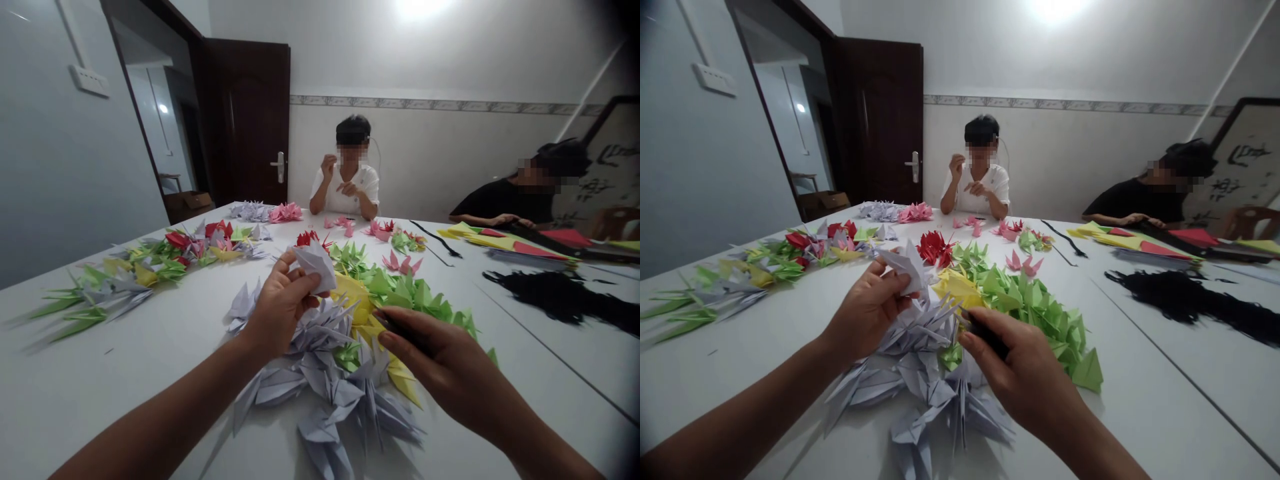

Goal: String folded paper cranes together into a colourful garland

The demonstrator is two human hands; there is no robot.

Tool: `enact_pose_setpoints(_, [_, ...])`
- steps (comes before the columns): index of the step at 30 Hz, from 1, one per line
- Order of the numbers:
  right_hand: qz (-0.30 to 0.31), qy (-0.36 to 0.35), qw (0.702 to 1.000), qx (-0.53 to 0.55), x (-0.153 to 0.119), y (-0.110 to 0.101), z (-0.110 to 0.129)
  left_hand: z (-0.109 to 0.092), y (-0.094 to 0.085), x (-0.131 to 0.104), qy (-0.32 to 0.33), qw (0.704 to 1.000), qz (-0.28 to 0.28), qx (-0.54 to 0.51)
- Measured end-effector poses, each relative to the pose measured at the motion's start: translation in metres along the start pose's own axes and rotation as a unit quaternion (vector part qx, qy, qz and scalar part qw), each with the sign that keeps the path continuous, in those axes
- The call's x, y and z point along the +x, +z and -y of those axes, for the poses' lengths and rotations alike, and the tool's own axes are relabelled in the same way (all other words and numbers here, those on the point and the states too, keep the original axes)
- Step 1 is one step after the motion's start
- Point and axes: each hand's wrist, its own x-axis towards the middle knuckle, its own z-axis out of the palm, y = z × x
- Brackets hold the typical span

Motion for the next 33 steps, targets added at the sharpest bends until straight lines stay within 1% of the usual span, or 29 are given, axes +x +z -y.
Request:
enact_pose_setpoints(3, [-0.007,0.012,1.000,0.002,0.000,-0.003,-0.003,-0.007,-0.005,0.005,0.013,1.000,-0.003,0.024])
enact_pose_setpoints(8, [-0.002,0.018,1.000,0.003,0.002,-0.004,-0.004,-0.015,-0.012,0.015,0.018,0.999,-0.026,0.026])
enact_pose_setpoints(12, [0.006,0.018,1.000,0.004,0.003,-0.002,-0.005,-0.020,-0.024,0.027,0.034,0.996,-0.033,0.071])
enact_pose_setpoints(16, [0.013,0.025,1.000,0.003,0.005,0.000,-0.007,-0.022,-0.035,0.037,0.059,0.993,-0.049,0.090])
enact_pose_setpoints(19, [0.023,0.023,0.999,0.000,0.004,0.001,-0.007,-0.021,-0.037,0.039,0.061,0.992,-0.033,0.102])
enact_pose_setpoints(22, [0.024,0.012,1.000,-0.004,0.004,0.002,-0.007,-0.018,-0.033,0.034,0.048,0.992,-0.007,0.113])
enact_pose_setpoints(24, [0.011,0.009,1.000,0.002,0.004,0.004,-0.006,-0.016,-0.028,0.028,0.042,0.991,0.012,0.130])
enact_pose_setpoints(25, [-0.001,0.015,1.000,0.010,0.005,0.005,-0.006,-0.016,-0.026,0.025,0.050,0.988,0.026,0.144])
enact_pose_setpoints(27, [-0.035,0.040,0.998,0.042,0.005,0.009,-0.006,-0.017,-0.020,0.015,0.093,0.973,0.070,0.199])
enact_pose_setpoints(30, [-0.071,0.088,0.982,0.150,0.005,0.016,-0.005,-0.020,-0.011,-0.002,0.175,0.923,0.135,0.315])
enact_pose_setpoints(31, [-0.072,0.102,0.972,0.200,0.006,0.018,-0.004,-0.020,-0.009,-0.007,0.190,0.905,0.152,0.349])
enact_pose_setpoints(33, [-0.065,0.132,0.939,0.312,0.006,0.021,-0.002,-0.020,-0.005,-0.016,0.205,0.876,0.180,0.397])
